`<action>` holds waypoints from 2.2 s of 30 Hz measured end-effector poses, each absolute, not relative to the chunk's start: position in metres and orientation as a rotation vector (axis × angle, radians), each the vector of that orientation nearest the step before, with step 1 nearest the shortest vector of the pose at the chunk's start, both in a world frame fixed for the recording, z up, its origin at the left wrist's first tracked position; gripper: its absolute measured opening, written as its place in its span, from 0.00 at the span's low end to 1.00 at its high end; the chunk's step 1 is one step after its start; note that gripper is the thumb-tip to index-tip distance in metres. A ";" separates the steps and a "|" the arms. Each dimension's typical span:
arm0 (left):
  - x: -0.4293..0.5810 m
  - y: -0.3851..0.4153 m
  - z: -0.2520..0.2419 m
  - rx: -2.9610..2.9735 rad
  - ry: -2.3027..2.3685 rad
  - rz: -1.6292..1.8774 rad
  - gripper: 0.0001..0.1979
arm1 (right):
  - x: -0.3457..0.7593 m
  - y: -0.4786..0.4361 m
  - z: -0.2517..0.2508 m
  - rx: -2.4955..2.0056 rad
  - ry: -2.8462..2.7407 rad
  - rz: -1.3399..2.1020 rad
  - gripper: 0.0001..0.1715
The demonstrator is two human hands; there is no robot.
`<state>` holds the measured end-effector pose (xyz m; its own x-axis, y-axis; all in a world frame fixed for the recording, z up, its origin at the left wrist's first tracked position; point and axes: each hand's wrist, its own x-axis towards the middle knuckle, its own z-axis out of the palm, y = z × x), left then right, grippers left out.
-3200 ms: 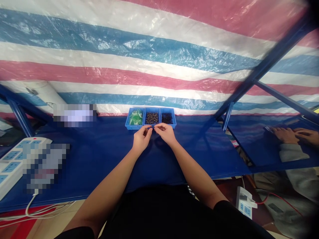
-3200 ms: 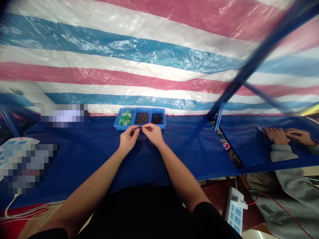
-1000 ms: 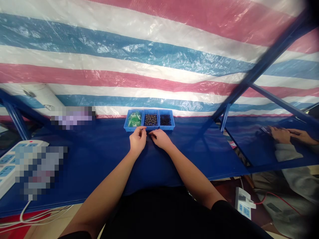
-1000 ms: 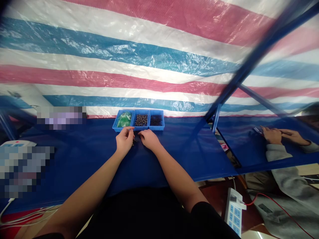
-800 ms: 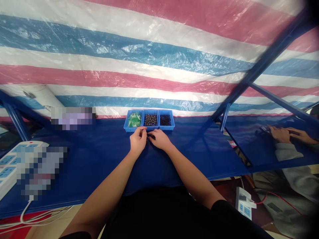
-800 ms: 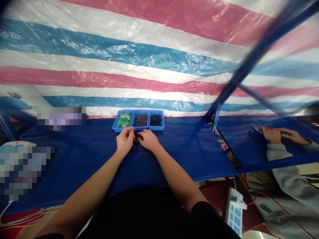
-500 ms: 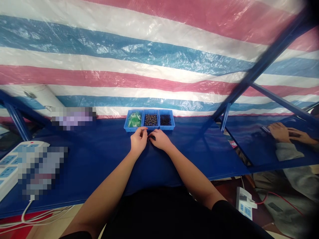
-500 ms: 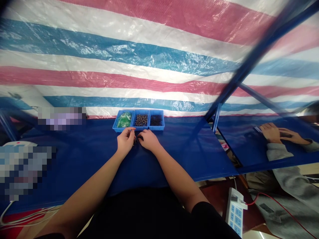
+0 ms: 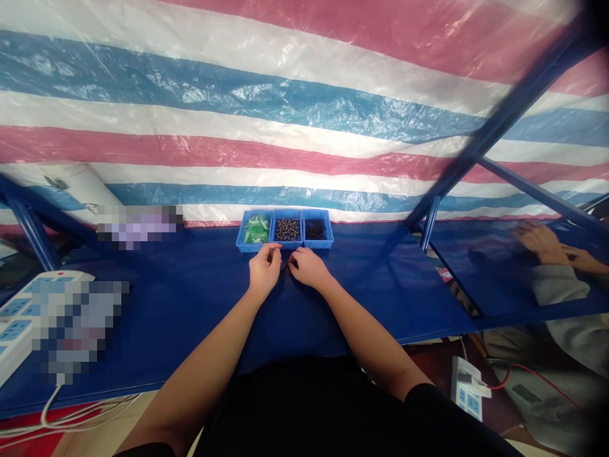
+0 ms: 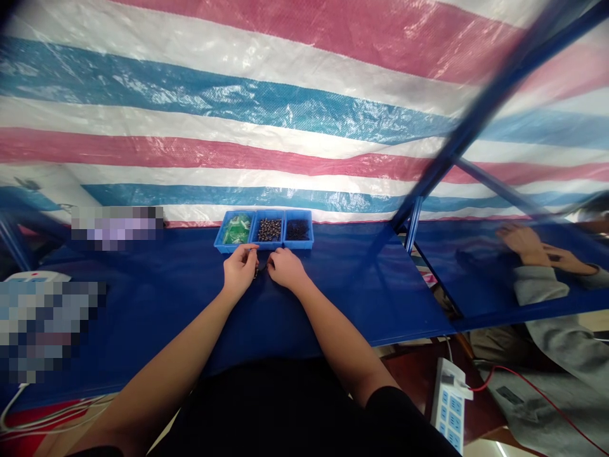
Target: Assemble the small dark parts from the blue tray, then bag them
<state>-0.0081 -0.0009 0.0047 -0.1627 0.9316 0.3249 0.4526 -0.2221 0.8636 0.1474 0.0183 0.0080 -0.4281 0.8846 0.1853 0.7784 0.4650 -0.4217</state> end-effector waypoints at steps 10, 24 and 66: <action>-0.007 -0.002 0.006 1.733 1.559 1.339 0.13 | 0.145 0.025 0.005 -1.099 -1.800 0.752 0.15; -0.004 -0.001 0.007 1.832 1.561 1.294 0.12 | 0.145 0.033 0.001 -1.002 -1.356 1.205 0.15; -0.003 -0.006 0.014 1.707 1.457 1.340 0.13 | 0.149 0.030 0.015 -0.969 -1.342 1.236 0.15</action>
